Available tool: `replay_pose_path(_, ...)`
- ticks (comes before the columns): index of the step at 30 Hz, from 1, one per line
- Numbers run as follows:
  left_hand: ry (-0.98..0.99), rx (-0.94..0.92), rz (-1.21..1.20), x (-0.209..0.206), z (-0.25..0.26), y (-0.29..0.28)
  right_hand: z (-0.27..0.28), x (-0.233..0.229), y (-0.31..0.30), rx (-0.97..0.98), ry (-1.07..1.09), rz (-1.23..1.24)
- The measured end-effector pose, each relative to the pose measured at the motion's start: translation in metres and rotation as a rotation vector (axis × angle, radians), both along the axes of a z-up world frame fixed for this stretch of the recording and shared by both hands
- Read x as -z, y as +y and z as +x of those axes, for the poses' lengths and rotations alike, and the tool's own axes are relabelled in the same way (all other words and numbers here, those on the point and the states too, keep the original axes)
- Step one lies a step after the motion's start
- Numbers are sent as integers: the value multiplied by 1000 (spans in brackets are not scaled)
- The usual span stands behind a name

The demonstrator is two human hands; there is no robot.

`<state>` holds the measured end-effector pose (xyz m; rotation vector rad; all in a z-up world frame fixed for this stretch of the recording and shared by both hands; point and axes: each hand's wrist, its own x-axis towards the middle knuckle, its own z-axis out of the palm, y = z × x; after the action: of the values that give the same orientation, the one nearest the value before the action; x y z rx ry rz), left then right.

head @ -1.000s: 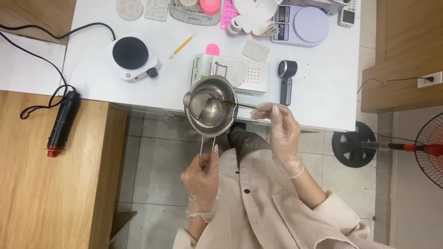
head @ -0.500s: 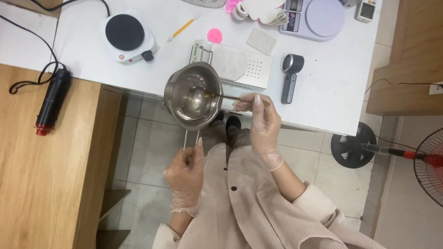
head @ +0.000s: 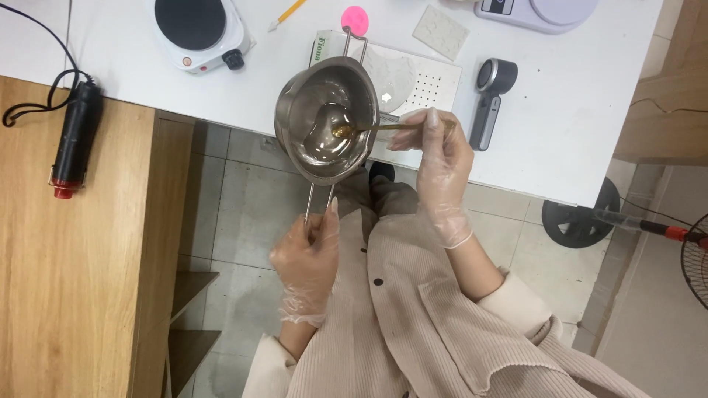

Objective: Melting wax with a heat gun and applying it to a mold using a spoon.

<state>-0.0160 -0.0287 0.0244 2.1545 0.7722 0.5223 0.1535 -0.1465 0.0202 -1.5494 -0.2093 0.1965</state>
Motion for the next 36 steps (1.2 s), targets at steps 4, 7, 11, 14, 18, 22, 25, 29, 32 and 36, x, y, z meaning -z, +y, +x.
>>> replay_pose_path(4, 3, 24, 19, 5, 12, 7, 13, -5, 6, 64, 119, 13)
replay_pose_path(7, -4, 29, 40, 7, 22, 12, 23, -8, 8, 75, 149, 18)
replay_pose_path(11, -14, 40, 58, 9, 33, 19, 36, -10, 10, 104, 199, -29)
replay_pose_path(14, -13, 44, 64, 19, 36, 26, 45, -16, 12, 140, 244, 10)
replay_pose_path(18, 20, 25, 84, 23, 42, 33, 58, -5, -1, 144, 234, 52)
replay_pose_path(22, 39, -13, 62, 23, 43, 41, 66, 0, -10, 171, 190, -21)
replay_pose_path(25, 44, -21, 45, 25, 43, 45, 71, 6, -17, 157, 147, -38)
replay_pose_path(29, 40, -29, 55, 28, 42, 46, 76, 20, -27, 152, 148, -3)
replay_pose_path(32, 54, -50, 67, 32, 39, 45, 77, 18, -20, 162, 168, -29)
replay_pose_path(36, 62, -63, 72, 35, 37, 44, 75, 21, -14, 118, 105, -42)
